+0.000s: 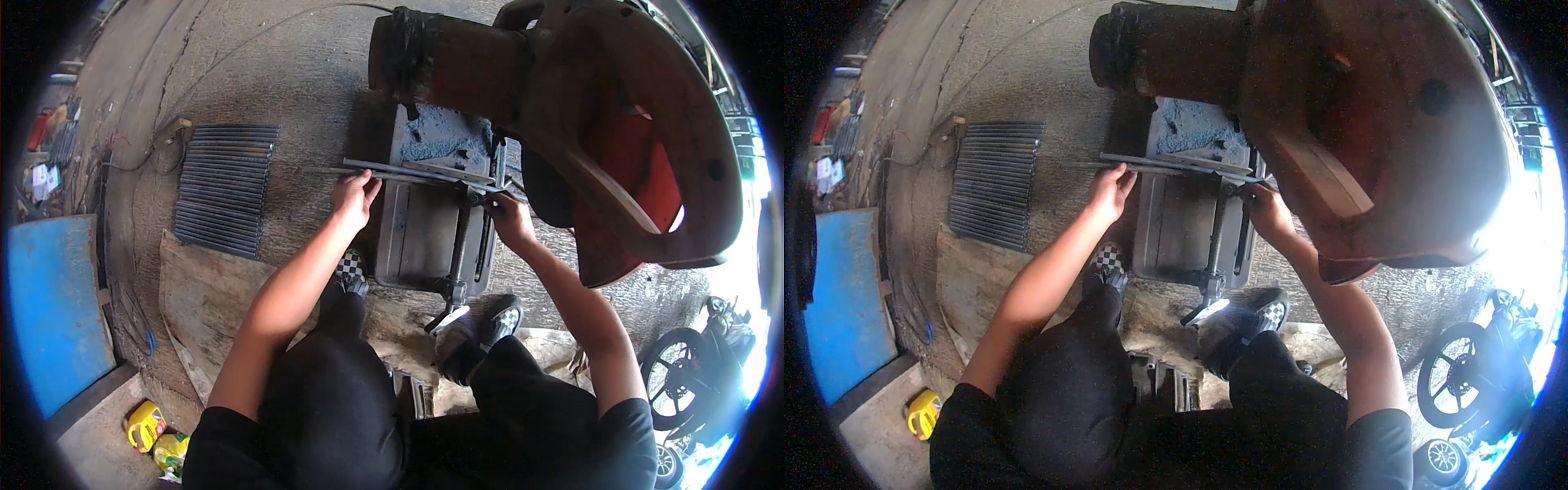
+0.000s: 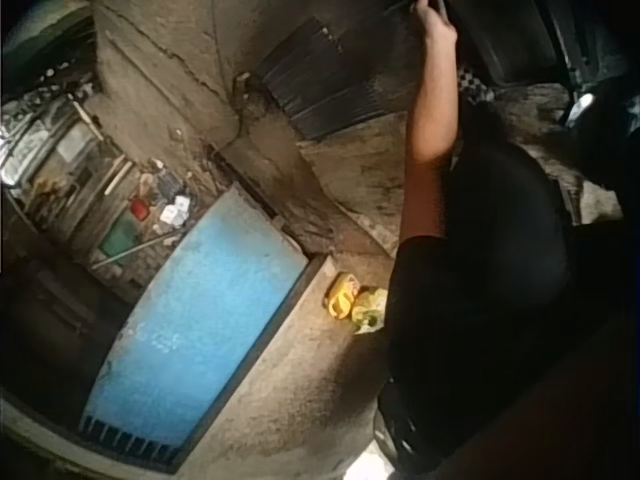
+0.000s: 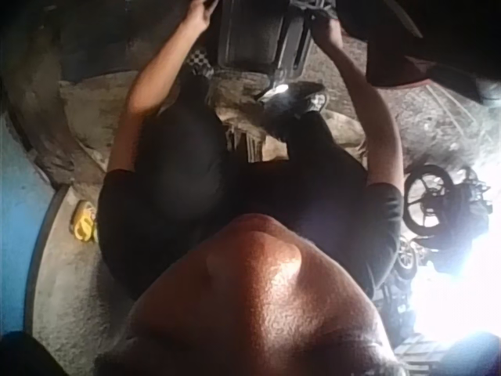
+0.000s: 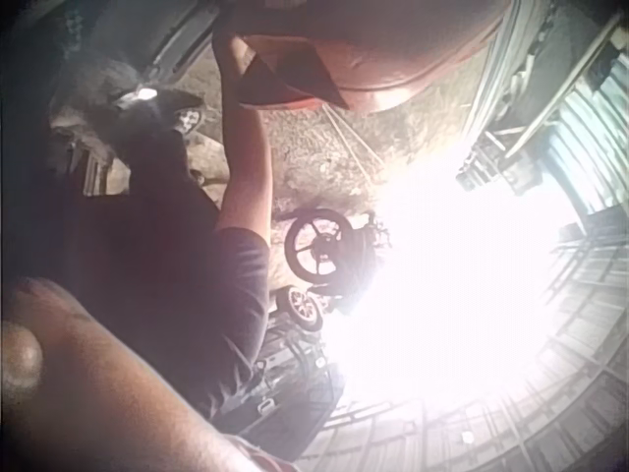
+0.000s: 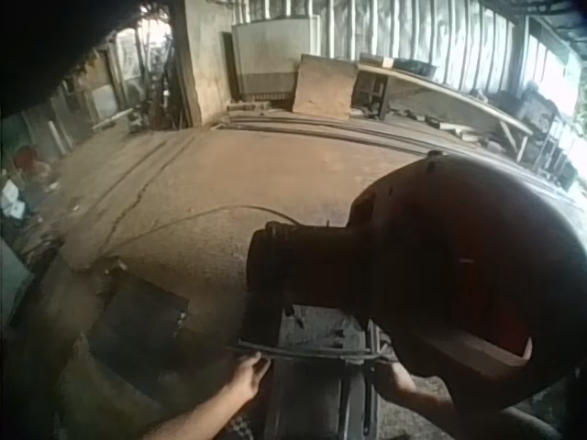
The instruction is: Cutting metal rods to specific lengths using a chop saw.
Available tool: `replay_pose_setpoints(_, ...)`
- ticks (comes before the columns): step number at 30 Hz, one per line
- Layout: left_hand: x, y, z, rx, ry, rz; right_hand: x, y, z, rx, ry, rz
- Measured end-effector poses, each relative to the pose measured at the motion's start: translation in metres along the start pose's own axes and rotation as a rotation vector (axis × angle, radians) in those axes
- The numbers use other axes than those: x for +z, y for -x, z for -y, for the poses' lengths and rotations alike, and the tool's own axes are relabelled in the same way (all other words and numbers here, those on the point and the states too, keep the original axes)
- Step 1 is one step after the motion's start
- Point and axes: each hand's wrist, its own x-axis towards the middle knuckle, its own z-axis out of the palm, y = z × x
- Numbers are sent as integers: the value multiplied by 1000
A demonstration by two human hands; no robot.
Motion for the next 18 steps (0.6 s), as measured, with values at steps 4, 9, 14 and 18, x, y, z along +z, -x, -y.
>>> replay_pose_setpoints(4,-1,0,-9,75,-4,-14,1,-8,-2,-59,5,37)
replay_pose_setpoints(9,-12,-11,-16,17,46,-4,7,-8,2,-209,4,-34)
replay_pose_setpoints(14,-11,-4,-16,29,56,46,3,-10,-3,-267,78,-51)
replay_pose_setpoints(18,4,-3,-7,-13,74,80,7,-3,-51,-220,9,-158)
